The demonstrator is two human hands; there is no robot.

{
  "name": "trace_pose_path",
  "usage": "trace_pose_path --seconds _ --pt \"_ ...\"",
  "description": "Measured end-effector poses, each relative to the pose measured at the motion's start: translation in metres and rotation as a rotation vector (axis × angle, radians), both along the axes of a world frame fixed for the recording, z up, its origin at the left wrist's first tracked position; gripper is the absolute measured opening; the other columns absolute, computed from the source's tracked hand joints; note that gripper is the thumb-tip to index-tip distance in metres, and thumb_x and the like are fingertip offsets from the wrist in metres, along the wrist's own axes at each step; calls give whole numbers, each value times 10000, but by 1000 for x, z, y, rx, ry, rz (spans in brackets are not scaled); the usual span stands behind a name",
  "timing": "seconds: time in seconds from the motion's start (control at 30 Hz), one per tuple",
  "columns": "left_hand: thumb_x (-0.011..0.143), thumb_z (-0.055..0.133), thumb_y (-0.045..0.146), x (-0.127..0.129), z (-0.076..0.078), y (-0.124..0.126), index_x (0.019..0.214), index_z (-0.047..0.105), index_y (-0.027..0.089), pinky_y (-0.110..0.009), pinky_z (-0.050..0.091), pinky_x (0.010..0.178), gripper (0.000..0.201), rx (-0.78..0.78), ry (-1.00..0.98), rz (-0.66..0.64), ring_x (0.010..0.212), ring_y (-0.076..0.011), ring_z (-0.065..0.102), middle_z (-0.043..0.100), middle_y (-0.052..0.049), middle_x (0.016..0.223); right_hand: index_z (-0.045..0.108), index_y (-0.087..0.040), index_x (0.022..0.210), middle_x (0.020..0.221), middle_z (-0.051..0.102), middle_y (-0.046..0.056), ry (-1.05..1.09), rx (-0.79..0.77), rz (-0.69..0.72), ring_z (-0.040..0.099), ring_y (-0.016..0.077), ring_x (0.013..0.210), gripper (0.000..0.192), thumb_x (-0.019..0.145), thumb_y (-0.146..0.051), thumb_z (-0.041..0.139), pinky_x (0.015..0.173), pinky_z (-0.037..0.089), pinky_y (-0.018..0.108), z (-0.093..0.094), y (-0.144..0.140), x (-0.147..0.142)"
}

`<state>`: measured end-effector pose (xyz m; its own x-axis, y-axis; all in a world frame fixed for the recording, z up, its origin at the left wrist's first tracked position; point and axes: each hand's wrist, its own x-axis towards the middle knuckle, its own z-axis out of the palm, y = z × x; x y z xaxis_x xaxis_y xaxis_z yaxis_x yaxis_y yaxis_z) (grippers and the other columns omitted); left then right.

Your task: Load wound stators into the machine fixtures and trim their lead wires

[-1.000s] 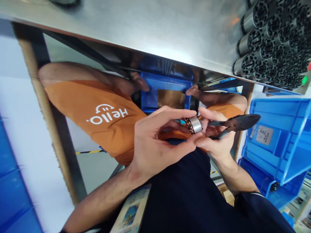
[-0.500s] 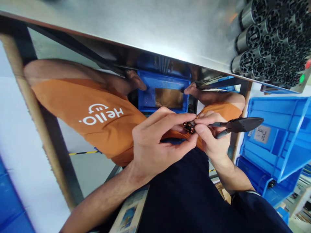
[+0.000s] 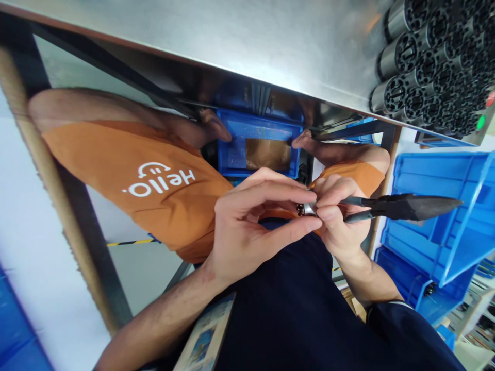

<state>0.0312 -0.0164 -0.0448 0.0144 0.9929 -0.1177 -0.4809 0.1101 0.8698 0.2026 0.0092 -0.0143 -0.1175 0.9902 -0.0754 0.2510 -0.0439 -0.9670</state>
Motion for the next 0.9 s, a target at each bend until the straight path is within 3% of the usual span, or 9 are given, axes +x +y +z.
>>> trace_pose_path --seconds 0.13,0.3,0.5,0.6,0.73,0.9 --pt "972 962 269 3 0 -2 1195 903 371 -295 764 853 252 -17 -58 16 1058 -183 827 824 -34 1221 731 -307 922 764 595 -14 37 67 35 602 187 711 279 1073 -519 831 676 557 381 3 0 -5" --pt "923 1013 295 7 -1 -1 1111 914 320 -251 744 841 214 -23 -134 67 986 -158 836 848 -32 1156 711 -297 899 756 550 -22 25 82 49 591 186 704 322 1072 -545 820 677 556 390 5 2 -7" --pt "1003 940 313 8 -4 -3 1111 868 290 -268 741 859 131 -45 -217 51 996 -163 848 843 -29 1213 767 -288 938 781 625 -23 52 128 87 615 166 707 195 1060 -411 857 677 550 355 8 8 -11" --pt "1020 923 295 8 -9 -4 1107 847 294 -269 727 945 115 -47 -201 135 1052 -143 832 823 -12 1258 843 -293 1120 849 676 5 -57 122 134 653 189 760 170 1065 -454 838 704 577 370 16 9 -2" --pt "1036 890 197 3 -15 0 1149 831 272 -217 664 1004 148 52 -12 330 1120 -105 772 785 -12 1313 732 -313 1540 984 725 20 -293 70 290 681 190 833 440 1100 -319 730 751 593 358 28 1 21" --pt "1026 882 211 -2 -14 7 1195 819 257 -261 678 931 186 169 219 423 1093 -146 752 762 -47 1286 668 -296 1604 1122 753 22 -456 74 443 694 175 953 572 1057 -129 682 863 601 325 29 -7 28"
